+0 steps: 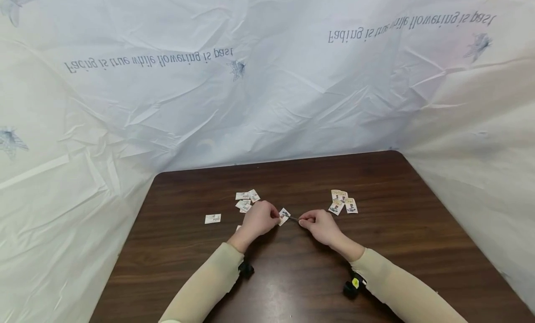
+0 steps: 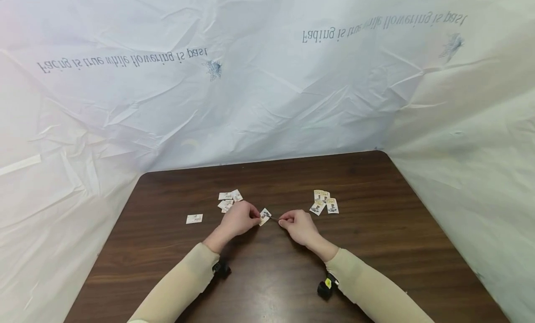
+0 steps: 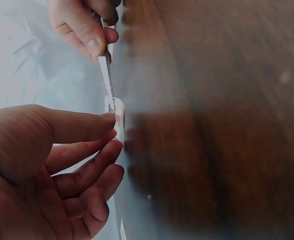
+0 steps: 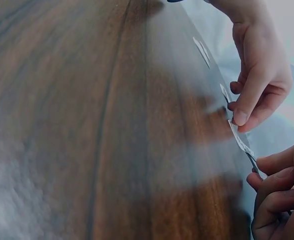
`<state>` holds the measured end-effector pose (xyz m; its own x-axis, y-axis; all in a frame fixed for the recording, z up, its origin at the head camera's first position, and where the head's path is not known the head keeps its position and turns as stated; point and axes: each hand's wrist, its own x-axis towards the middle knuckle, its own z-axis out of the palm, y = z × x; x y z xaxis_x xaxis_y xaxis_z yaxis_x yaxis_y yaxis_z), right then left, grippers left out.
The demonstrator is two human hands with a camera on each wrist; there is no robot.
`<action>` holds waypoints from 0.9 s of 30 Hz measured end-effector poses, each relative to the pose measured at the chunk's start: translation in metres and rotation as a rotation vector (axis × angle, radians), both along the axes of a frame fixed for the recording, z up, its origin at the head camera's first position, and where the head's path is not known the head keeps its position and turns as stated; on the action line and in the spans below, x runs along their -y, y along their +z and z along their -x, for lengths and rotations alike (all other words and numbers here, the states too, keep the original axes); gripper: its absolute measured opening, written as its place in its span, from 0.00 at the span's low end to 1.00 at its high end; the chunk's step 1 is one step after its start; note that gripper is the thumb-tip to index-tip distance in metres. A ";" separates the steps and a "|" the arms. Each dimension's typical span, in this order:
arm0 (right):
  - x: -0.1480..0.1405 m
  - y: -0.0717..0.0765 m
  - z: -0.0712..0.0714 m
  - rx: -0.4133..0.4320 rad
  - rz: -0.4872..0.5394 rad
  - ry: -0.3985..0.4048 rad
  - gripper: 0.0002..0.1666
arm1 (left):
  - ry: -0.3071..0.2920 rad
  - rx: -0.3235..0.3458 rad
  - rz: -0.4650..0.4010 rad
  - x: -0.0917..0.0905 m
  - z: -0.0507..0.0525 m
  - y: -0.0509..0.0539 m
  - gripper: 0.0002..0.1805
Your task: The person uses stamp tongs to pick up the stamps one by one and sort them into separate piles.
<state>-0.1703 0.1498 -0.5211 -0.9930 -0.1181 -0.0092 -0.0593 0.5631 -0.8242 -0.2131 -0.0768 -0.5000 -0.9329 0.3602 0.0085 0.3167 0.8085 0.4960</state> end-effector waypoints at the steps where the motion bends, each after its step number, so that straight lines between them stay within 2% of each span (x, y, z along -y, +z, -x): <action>1: 0.000 -0.001 0.000 0.002 -0.004 -0.003 0.05 | 0.003 0.000 0.006 0.000 0.000 -0.001 0.03; 11: 0.000 0.000 0.001 0.009 -0.019 0.004 0.04 | -0.005 -0.028 0.041 -0.003 -0.002 0.001 0.04; 17: -0.004 0.003 0.005 0.044 -0.028 0.061 0.07 | -0.004 -0.029 0.034 -0.002 -0.002 0.000 0.02; 21: -0.011 0.011 0.015 0.102 -0.057 0.129 0.10 | -0.016 -0.012 0.023 -0.001 0.000 0.000 0.04; 27: -0.020 0.020 0.042 0.185 -0.123 0.240 0.11 | -0.057 0.017 0.027 0.001 0.007 0.000 0.04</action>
<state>-0.2120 0.1698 -0.5015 -0.9172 -0.3354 -0.2152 -0.0581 0.6468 -0.7604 -0.2197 -0.0775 -0.4999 -0.9109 0.4123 -0.0171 0.3543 0.8025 0.4801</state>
